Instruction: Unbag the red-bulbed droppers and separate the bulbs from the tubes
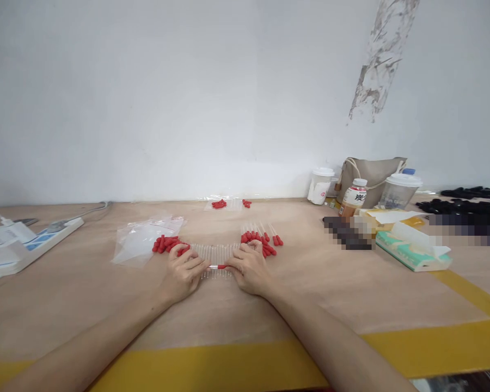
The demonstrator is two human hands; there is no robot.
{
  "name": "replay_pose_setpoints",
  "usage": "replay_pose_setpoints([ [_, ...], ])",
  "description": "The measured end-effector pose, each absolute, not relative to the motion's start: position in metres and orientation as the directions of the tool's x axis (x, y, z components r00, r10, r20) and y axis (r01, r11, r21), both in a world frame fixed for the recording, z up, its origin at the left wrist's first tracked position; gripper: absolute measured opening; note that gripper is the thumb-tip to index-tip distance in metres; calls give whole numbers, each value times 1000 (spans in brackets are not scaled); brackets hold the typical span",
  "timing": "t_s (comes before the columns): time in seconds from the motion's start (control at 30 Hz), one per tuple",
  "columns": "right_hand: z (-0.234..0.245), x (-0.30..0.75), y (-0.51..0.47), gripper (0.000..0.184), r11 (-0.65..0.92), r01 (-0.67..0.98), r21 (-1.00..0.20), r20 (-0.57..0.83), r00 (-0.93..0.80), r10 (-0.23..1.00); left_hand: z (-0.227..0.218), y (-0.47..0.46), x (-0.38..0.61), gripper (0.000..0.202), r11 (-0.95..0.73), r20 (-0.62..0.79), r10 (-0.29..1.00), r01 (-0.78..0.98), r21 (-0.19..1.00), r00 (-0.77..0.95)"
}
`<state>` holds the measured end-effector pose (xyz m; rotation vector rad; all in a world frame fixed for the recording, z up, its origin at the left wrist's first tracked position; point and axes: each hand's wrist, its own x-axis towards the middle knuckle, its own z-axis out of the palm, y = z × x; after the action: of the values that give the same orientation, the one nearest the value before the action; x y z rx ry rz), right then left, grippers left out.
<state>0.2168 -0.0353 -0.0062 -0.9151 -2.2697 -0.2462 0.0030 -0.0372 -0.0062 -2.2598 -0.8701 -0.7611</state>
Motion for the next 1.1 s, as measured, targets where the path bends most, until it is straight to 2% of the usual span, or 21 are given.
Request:
replay_pose_setpoints([
  [0.23,-5,219,-38,16,748,649,-136,635,-522,569,-6,-40,7,14,-617,714,325,711,-337,620],
  [0.37,-4,237,-30,14,730,656,-194,641,-478,601,-2,-39,-8,15,-597,741,336,740,-310,581],
  [0.4,-4,244,-25,14,710,666,-230,656,-433,619,-1,-37,-14,16,-578,761,349,765,-285,547],
  [0.5,-2,263,-9,14,566,697,-441,658,-178,731,2,-32,-30,16,-510,817,384,836,-200,430],
  [0.63,-5,273,4,21,601,539,-590,591,-220,777,2,-26,-29,21,-483,778,533,875,-45,334],
  [0.73,-9,279,9,26,490,531,-691,539,-73,839,-1,-23,-26,29,-419,711,644,908,19,282],
  [0.8,-10,286,13,30,404,529,-746,477,1,879,-4,-21,-28,30,-395,691,667,919,11,278],
  [0.9,-8,297,18,32,322,515,-794,410,64,910,-6,-17,-32,27,-404,710,635,914,-31,305],
  [1.0,-6,305,21,31,288,501,-816,410,150,900,-6,-16,-34,25,-452,745,548,884,-118,380],
  [1.1,-4,307,19,28,293,547,-784,429,137,893,-5,-18,-33,24,-511,729,513,844,-166,454],
])
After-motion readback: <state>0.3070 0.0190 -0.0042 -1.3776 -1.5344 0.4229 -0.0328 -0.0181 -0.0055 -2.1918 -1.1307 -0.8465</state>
